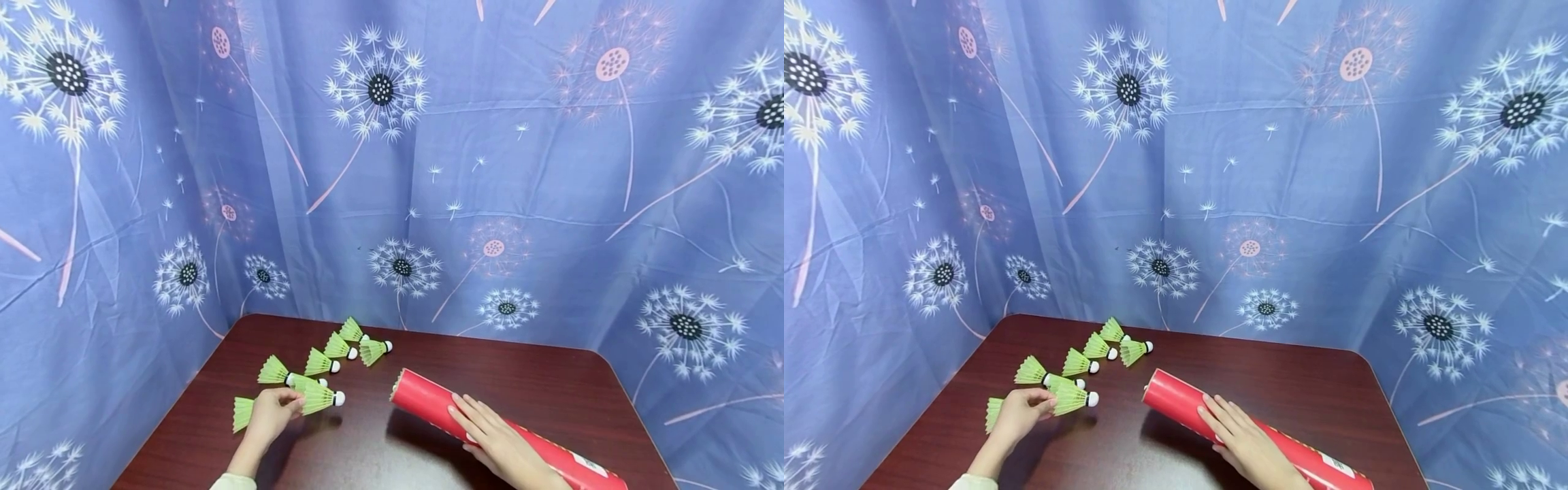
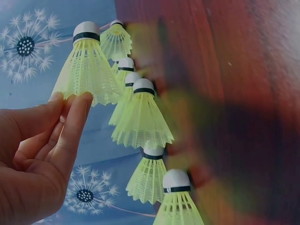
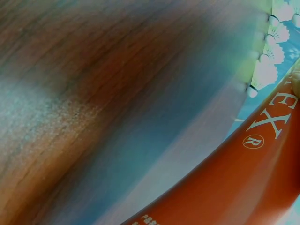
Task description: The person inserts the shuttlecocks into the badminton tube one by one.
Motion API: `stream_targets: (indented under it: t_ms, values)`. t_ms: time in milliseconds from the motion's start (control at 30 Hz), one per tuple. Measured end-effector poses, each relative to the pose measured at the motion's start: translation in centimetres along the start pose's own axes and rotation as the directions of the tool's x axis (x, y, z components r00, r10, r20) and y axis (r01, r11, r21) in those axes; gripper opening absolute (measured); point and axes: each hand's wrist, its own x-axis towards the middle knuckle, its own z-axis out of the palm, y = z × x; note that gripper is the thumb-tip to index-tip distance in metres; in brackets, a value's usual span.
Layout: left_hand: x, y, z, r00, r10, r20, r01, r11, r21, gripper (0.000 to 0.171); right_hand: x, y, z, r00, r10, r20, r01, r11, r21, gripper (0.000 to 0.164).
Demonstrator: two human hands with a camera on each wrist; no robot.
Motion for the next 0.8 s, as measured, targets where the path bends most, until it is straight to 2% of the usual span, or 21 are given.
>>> stream_targets:
  t_ms: [233, 467, 800]
  values:
    - [0.5, 0.9, 1.0, 0.998, 0.055, -0.011, -0.056, 0.996, -0.066, 0.005, 0.0, 0.1, 0.1, 1.000, -0.002, 0.000, 0.002, 1.000, -0.017, 0.060]
    - [0.9, 1.9, 2.0, 0.995, 0.095, -0.008, -0.095, 0.995, -0.040, 0.004, 0.2, -0.1, 0.1, 1.000, -0.010, -0.020, 0.010, 1.000, -0.011, 0.059]
    - [1.8, 3.2, 3.4, 0.990, 0.138, 0.024, -0.135, 0.986, -0.100, 0.005, 0.3, -0.3, 0.1, 1.000, -0.020, -0.011, 0.020, 1.000, -0.002, 0.059]
